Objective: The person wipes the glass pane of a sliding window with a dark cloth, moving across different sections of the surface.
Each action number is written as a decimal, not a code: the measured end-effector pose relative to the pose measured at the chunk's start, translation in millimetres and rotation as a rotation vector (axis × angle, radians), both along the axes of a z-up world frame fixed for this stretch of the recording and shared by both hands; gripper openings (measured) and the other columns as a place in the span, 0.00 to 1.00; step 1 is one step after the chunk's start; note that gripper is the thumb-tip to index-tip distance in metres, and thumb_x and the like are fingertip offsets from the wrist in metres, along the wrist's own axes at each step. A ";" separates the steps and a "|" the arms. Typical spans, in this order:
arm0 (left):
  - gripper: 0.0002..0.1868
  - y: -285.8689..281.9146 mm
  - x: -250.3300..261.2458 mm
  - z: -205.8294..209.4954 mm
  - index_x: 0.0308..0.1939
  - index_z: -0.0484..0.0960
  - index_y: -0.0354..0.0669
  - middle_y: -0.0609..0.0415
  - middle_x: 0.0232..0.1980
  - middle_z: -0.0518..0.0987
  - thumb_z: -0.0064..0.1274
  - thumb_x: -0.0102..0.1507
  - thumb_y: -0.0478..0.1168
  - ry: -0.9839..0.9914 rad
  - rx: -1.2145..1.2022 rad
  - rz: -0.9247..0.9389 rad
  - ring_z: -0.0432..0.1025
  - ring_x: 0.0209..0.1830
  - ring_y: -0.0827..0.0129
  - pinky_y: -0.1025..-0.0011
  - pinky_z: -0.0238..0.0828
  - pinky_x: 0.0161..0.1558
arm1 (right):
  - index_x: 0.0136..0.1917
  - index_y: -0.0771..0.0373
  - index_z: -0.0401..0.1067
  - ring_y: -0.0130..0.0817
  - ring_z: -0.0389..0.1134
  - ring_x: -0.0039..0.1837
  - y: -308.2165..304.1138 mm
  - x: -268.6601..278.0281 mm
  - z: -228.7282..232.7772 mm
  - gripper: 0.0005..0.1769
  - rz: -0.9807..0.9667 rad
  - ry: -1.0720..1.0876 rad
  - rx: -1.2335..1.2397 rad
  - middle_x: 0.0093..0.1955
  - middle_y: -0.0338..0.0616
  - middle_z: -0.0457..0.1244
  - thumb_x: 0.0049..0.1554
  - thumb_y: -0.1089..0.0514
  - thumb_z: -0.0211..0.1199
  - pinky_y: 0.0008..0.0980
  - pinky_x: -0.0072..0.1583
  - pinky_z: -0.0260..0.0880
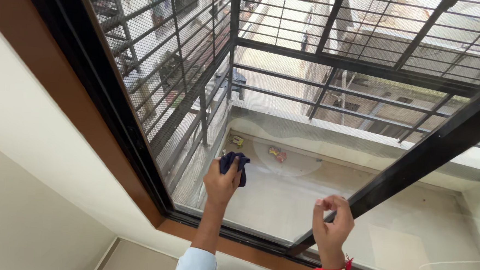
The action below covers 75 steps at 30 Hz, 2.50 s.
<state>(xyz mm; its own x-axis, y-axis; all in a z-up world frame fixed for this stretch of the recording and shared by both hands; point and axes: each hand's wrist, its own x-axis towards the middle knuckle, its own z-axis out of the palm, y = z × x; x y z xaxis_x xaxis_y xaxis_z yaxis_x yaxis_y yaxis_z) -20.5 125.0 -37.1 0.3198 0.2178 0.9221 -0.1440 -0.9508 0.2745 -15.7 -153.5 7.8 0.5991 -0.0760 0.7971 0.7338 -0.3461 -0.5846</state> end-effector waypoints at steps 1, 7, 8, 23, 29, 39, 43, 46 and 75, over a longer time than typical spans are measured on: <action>0.23 2.0 -1.2 -0.3 0.54 0.85 0.53 0.47 0.42 0.75 0.65 0.54 0.40 -0.021 -0.026 0.002 0.74 0.34 0.55 0.62 0.73 0.30 | 0.48 0.64 0.67 0.33 0.63 0.42 4.4 -2.2 6.8 0.10 0.023 -0.009 -0.048 0.41 0.40 0.62 0.55 0.67 0.66 0.31 0.49 0.64; 0.20 -36.2 7.4 20.0 0.53 0.85 0.53 0.50 0.39 0.74 0.67 0.56 0.42 0.064 -0.025 -0.071 0.73 0.30 0.57 0.60 0.70 0.26 | 0.51 0.63 0.68 0.39 0.62 0.43 45.1 -7.7 35.5 0.14 0.065 -0.046 -0.267 0.40 0.44 0.61 0.52 0.63 0.68 0.34 0.49 0.64; 0.19 -43.3 8.1 24.6 0.53 0.85 0.54 0.51 0.39 0.73 0.66 0.57 0.41 0.078 0.032 -0.089 0.73 0.29 0.58 0.61 0.69 0.26 | 0.51 0.62 0.68 0.40 0.62 0.43 51.6 -6.7 36.9 0.14 0.068 -0.057 -0.291 0.40 0.43 0.61 0.52 0.62 0.68 0.34 0.49 0.64; 0.12 37.4 -4.6 2.3 0.39 0.85 0.49 0.52 0.34 0.72 0.69 0.58 0.48 0.178 -0.072 0.155 0.71 0.27 0.57 0.57 0.66 0.26 | 0.45 0.52 0.71 0.31 0.64 0.25 72.0 16.6 10.4 0.07 -0.124 0.145 -0.497 0.25 0.30 0.64 0.57 0.51 0.67 0.33 0.30 0.58; 0.17 32.0 -11.8 12.5 0.49 0.86 0.47 0.47 0.37 0.73 0.66 0.56 0.43 0.042 -0.079 0.182 0.71 0.28 0.57 0.61 0.67 0.24 | 0.44 0.52 0.72 0.34 0.62 0.25 78.7 13.6 8.2 0.06 -0.175 0.198 -0.475 0.23 0.33 0.61 0.58 0.53 0.67 0.36 0.31 0.56; 0.12 2.9 -2.3 30.6 0.46 0.86 0.50 0.51 0.37 0.72 0.65 0.59 0.40 -0.048 0.170 0.007 0.72 0.30 0.59 0.62 0.68 0.27 | 0.43 0.51 0.72 0.36 0.62 0.27 83.6 10.2 4.1 0.06 -0.213 0.231 -0.430 0.24 0.35 0.61 0.59 0.52 0.67 0.36 0.32 0.58; 0.07 31.1 -2.0 24.5 0.35 0.83 0.51 0.52 0.36 0.74 0.68 0.58 0.41 -0.014 0.111 0.058 0.70 0.27 0.59 0.59 0.65 0.24 | 0.43 0.51 0.72 0.35 0.65 0.28 79.8 10.5 4.6 0.07 -0.202 0.237 -0.418 0.27 0.34 0.65 0.58 0.50 0.67 0.34 0.33 0.60; 0.11 52.9 -4.5 18.3 0.34 0.82 0.47 0.53 0.34 0.74 0.71 0.61 0.43 0.036 -0.078 0.101 0.71 0.27 0.61 0.60 0.66 0.26 | 0.44 0.52 0.73 0.34 0.67 0.30 76.2 9.9 2.6 0.07 -0.183 0.220 -0.406 0.29 0.35 0.66 0.58 0.50 0.67 0.33 0.33 0.61; 0.19 76.2 -9.4 8.6 0.52 0.84 0.46 0.42 0.44 0.75 0.67 0.58 0.43 0.044 -0.178 0.268 0.74 0.34 0.51 0.58 0.71 0.32 | 0.53 0.57 0.69 0.25 0.70 0.35 96.6 1.5 13.4 0.15 0.037 0.108 -0.342 0.33 0.30 0.68 0.55 0.57 0.70 0.31 0.49 0.66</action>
